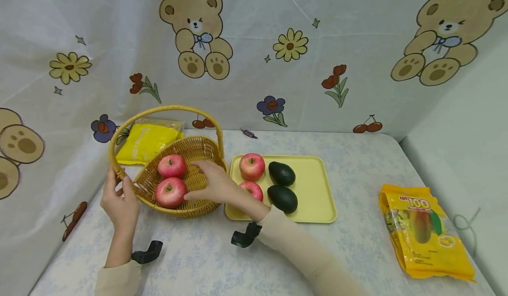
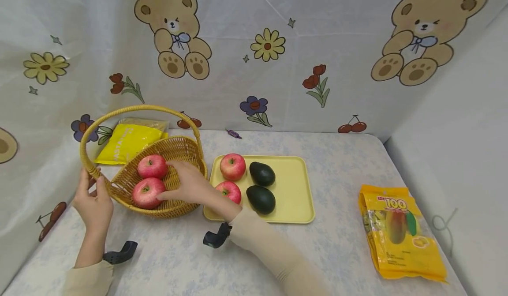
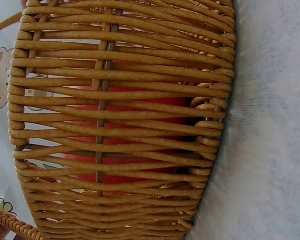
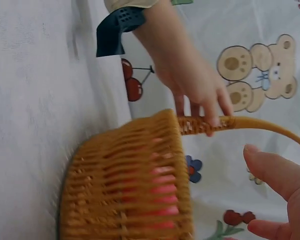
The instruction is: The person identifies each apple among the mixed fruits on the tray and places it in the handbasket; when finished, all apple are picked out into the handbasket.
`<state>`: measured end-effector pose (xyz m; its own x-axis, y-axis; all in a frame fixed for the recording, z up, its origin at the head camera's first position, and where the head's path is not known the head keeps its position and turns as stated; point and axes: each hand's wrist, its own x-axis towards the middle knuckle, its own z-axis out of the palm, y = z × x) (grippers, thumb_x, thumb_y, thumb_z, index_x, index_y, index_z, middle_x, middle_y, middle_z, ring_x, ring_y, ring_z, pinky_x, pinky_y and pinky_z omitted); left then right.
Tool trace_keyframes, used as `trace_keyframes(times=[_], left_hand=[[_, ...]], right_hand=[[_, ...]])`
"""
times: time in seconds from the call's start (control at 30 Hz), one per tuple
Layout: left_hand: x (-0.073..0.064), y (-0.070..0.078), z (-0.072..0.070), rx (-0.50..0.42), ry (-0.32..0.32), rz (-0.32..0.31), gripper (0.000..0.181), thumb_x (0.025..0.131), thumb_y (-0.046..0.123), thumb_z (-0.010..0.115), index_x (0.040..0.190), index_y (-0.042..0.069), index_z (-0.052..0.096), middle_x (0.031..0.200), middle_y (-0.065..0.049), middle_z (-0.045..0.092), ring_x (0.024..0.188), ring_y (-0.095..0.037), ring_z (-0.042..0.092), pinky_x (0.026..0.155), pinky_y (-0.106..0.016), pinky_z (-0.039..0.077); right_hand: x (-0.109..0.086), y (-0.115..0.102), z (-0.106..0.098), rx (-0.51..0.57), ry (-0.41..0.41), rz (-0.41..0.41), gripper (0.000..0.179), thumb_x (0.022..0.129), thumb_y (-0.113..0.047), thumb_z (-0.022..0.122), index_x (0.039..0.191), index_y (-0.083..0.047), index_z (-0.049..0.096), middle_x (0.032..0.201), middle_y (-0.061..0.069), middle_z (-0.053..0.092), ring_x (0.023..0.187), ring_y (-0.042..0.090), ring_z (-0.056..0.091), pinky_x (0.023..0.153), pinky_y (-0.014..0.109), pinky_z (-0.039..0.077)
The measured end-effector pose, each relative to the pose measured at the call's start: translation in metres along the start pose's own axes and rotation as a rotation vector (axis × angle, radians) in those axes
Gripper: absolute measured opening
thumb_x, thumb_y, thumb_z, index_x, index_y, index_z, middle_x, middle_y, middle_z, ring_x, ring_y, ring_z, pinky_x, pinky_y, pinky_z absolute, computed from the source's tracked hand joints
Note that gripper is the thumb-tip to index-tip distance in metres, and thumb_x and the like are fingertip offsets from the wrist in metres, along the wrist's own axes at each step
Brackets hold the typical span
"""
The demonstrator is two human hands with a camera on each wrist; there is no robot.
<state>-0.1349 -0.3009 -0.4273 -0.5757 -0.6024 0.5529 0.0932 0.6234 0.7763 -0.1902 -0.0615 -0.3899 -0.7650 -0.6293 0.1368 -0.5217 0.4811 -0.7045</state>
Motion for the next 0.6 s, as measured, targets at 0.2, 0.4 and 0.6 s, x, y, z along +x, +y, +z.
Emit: trace_keyframes(times=[0.2,0.4,0.6], left_hand=[[0.001,0.001,0.000,0.015,-0.001,-0.007,0.046,0.100,0.016,0.052,0.144,0.029,0.049,0.127,-0.007,0.065,0.103,0.010,0.049,0.078,-0.006,0.041],[0.001,0.002,-0.001,0.003,-0.001,0.006,0.046,0.100,0.016,0.052,0.144,0.029,0.049,0.127,-0.008,0.065,0.103,0.011,0.049,0.078,-0.005,0.041],[0.001,0.000,0.000,0.005,-0.008,-0.009,0.047,0.100,0.017,0.052,0.145,0.030,0.047,0.128,-0.007,0.065,0.104,0.009,0.049,0.078,-0.006,0.041]], right_hand=[[-0.027,0.013,-0.034,0.095,0.067,0.036,0.086,0.076,-0.041,0.082,0.147,-0.016,0.042,0.143,0.004,0.050,0.125,0.021,0.052,0.102,0.037,0.046],[-0.046,0.038,-0.065,0.164,0.169,0.051,0.084,0.076,-0.030,0.084,0.146,-0.010,0.042,0.144,0.007,0.050,0.128,0.024,0.052,0.103,0.042,0.045],[-0.055,0.065,-0.086,0.164,0.267,0.101,0.083,0.077,-0.027,0.084,0.146,-0.009,0.042,0.146,0.010,0.048,0.130,0.031,0.050,0.105,0.048,0.043]])
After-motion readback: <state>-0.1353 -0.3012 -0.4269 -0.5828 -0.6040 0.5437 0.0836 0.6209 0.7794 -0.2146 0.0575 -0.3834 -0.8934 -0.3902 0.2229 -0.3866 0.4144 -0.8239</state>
